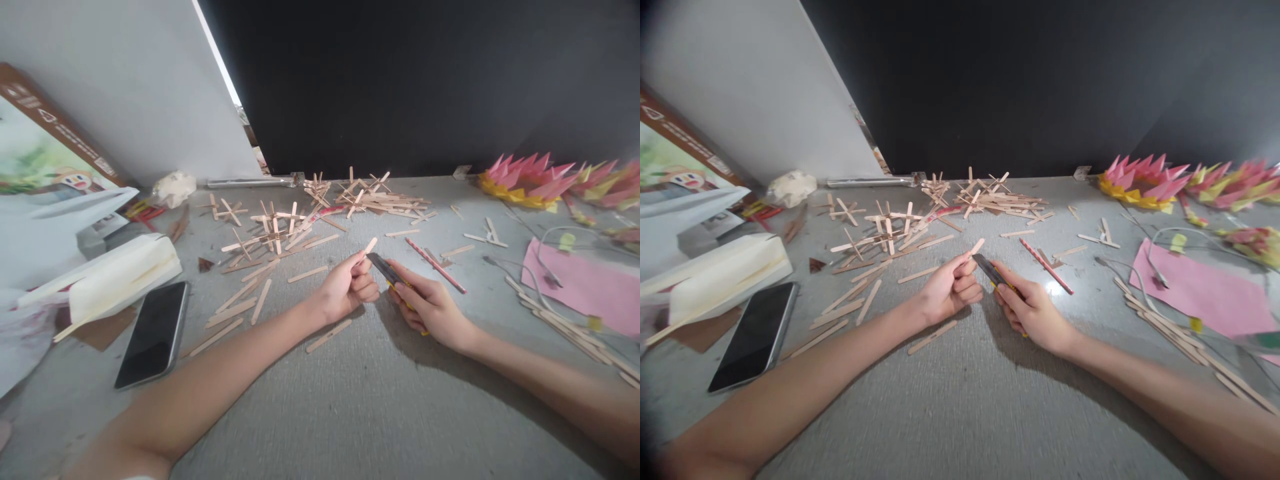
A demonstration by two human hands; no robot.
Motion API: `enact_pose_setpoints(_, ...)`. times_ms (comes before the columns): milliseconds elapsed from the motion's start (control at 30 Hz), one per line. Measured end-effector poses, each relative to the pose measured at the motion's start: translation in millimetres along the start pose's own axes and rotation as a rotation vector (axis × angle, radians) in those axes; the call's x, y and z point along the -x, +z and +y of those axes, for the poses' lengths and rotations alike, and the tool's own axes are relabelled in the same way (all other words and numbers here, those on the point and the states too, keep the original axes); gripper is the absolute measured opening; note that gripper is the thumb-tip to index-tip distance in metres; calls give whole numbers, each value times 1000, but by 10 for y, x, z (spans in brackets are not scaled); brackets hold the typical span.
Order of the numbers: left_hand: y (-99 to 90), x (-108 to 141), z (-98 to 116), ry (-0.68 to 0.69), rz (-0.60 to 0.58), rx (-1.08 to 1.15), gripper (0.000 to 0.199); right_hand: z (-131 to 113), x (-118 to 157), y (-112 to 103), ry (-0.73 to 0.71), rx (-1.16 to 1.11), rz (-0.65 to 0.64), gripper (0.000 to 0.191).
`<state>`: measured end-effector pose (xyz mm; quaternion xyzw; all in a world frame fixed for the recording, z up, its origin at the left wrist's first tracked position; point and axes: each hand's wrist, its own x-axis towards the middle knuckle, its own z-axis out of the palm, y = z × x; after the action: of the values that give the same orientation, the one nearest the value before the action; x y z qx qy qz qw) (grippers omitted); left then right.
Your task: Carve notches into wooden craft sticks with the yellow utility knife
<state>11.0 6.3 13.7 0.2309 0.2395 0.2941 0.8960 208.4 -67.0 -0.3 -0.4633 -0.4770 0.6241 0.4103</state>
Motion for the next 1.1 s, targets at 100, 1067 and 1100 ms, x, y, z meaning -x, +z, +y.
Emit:
enact_pose_setpoints(100, 16, 7, 21, -14, 6, 13, 55, -3, -3, 2, -2, -1, 0, 70)
enact_pose_setpoints(1067, -82, -45, -80, 362, 9, -421, 58, -236, -12, -17, 240, -483, -111, 34)
enact_pose_setpoints(1100, -79, -45, -81, 367, 18, -421, 58, -238, -13, -21, 249, -491, -112, 32)
